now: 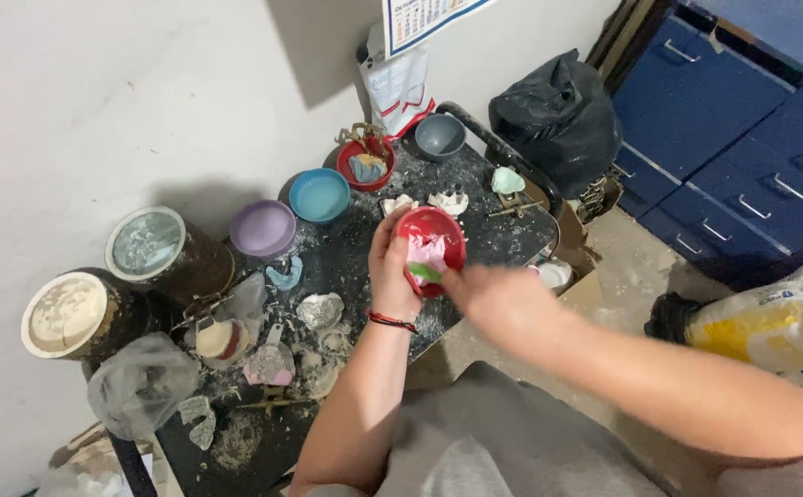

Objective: The person pours a white powder from a bag into a red bowl, adds water from a blue bowl, and mixes the contents with a green spatula. They then apply the pink mixture to a small object and later mix the remaining contents in the red bowl.

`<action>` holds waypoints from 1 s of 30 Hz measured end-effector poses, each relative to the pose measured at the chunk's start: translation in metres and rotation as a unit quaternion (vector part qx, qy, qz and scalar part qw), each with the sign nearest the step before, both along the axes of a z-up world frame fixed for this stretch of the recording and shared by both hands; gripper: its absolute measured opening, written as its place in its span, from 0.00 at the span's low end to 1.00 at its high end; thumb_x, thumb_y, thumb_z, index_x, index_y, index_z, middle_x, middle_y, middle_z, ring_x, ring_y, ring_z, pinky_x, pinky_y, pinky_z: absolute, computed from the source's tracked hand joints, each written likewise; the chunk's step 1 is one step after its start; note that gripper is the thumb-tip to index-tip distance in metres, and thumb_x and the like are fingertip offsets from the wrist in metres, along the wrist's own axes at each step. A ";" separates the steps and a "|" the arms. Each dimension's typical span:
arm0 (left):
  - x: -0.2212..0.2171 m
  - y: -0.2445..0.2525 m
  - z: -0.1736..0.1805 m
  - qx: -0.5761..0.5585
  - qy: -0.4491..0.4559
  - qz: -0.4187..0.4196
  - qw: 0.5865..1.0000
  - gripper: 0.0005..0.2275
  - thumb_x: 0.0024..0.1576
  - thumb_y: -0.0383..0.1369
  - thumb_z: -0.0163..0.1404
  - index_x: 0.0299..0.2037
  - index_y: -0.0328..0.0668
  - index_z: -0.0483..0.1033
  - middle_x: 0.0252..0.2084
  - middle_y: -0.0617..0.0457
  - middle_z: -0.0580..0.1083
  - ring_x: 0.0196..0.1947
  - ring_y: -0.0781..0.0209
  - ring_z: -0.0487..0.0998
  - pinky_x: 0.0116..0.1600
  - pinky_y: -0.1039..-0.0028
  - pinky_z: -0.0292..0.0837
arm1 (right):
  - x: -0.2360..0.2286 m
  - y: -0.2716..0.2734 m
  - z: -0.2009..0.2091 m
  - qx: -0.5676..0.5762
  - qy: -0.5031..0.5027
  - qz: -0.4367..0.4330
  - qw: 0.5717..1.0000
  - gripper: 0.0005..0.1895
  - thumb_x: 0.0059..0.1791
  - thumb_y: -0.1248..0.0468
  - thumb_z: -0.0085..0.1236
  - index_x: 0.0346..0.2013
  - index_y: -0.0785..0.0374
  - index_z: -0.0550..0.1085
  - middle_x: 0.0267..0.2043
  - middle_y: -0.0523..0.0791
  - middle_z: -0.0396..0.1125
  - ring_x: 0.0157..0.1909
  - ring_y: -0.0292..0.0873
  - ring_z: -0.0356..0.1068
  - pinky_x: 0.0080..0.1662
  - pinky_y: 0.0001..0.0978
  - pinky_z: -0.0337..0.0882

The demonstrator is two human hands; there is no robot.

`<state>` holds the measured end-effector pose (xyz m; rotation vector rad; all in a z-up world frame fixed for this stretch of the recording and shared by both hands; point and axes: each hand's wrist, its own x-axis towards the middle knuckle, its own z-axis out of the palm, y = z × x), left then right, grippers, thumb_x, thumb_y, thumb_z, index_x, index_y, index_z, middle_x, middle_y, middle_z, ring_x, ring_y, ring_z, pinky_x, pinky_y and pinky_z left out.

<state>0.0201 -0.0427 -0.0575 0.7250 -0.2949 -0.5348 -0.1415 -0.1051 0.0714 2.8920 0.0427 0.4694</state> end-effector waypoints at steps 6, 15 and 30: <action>-0.005 -0.001 0.013 0.013 -0.024 0.035 0.999 0.24 0.55 0.43 0.61 0.59 0.42 0.75 0.55 0.42 0.78 0.51 0.52 0.81 0.52 0.64 0.81 | 0.005 -0.010 -0.034 -0.069 -0.053 0.010 0.996 0.13 0.47 0.66 0.58 0.46 0.62 0.79 0.19 0.46 0.65 0.19 0.45 0.70 0.20 0.39 0.69; -0.011 -0.002 0.017 0.020 -0.037 0.036 0.998 0.23 0.54 0.39 0.63 0.58 0.41 0.76 0.56 0.45 0.77 0.51 0.56 0.79 0.54 0.64 0.79 | 0.005 -0.038 -0.033 -0.008 -0.023 0.030 0.999 0.10 0.50 0.63 0.57 0.43 0.60 0.81 0.20 0.44 0.69 0.20 0.40 0.70 0.24 0.31 0.69; -0.013 -0.008 0.014 0.010 -0.085 0.026 0.996 0.22 0.54 0.35 0.61 0.59 0.37 0.77 0.54 0.42 0.77 0.52 0.54 0.79 0.55 0.63 0.79 | 0.015 -0.067 0.007 -0.060 -0.138 0.033 0.988 0.07 0.52 0.60 0.60 0.41 0.57 0.81 0.20 0.41 0.62 0.23 0.42 0.67 0.27 0.32 0.67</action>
